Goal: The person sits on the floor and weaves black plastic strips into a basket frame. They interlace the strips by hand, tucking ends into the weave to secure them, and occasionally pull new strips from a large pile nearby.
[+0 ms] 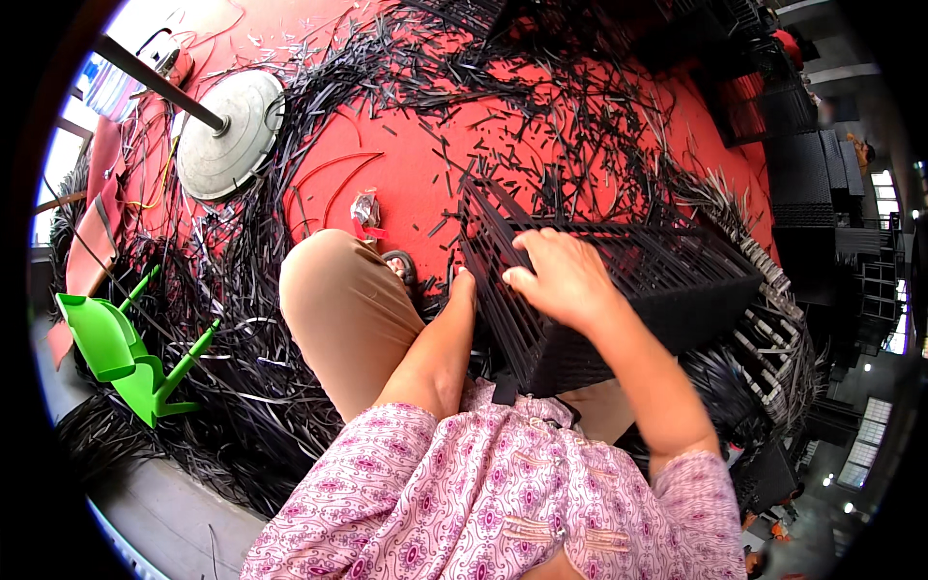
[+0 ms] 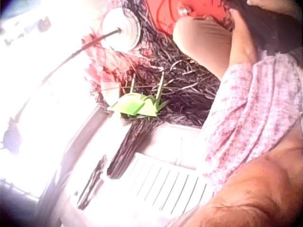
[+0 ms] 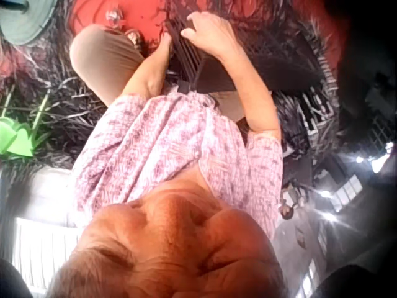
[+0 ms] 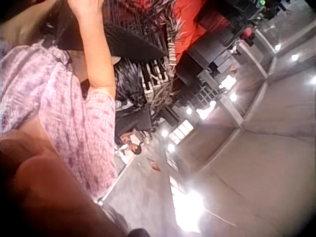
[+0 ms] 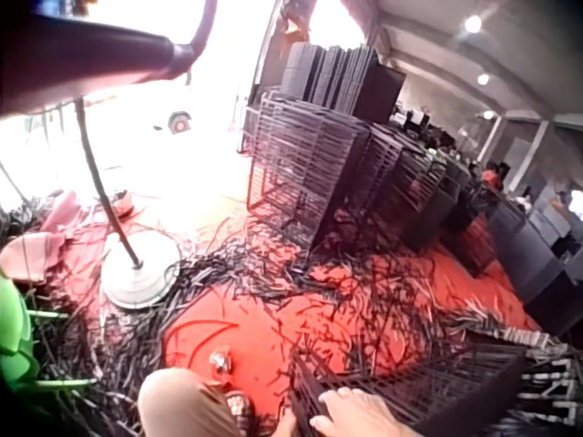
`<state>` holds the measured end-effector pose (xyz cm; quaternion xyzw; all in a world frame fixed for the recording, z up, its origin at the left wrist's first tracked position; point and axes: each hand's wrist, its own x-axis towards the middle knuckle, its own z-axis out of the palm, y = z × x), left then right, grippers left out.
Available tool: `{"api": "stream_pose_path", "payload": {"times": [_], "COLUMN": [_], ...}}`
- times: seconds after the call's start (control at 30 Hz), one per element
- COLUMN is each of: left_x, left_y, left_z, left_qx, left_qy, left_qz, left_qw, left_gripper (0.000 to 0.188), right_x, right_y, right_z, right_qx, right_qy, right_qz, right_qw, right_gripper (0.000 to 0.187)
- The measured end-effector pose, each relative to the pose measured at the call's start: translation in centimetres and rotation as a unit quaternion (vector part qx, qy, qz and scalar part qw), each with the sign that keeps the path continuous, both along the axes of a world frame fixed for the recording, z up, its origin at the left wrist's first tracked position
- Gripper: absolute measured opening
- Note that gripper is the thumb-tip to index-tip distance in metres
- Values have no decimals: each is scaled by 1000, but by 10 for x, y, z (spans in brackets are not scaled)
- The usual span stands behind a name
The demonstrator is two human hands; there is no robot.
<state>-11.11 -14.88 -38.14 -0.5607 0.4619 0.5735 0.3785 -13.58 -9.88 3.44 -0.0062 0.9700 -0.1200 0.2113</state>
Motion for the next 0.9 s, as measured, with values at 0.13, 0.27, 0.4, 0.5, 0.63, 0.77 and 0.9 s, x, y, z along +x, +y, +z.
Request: {"api": "stream_pose_path", "payload": {"times": [0.13,0.27,0.4,0.5,0.63,0.77,0.9], "left_x": [4,6,4,14,2,9,-1], "left_y": [12,18,16,30,10,12,16], "left_z": [16,14,7,-36,42,-4,28], "left_qx": [158,202,185,163,160,245,257], "left_qy": [32,34,22,27,25,45,27], "left_qz": [76,103,85,61,38,47,46], "left_qw": [984,973,979,984,986,967,965], "left_gripper": [58,61,63,61,63,68,65], "right_x": [-75,-120,-123,-100,-94,-102,-89], "right_y": [21,51,86,159,148,118,141], "right_z": [-70,-147,-196,-258,-255,-213,-246], "right_qx": [22,-18,92,106,1,26,45], "right_qy": [-51,-189,-153,-167,-187,-235,-216], "right_qz": [-4,-92,-158,-36,-62,-146,-153], "right_qw": [998,977,971,980,980,961,963], "right_gripper": [38,45,44,52,62,59,64]}}
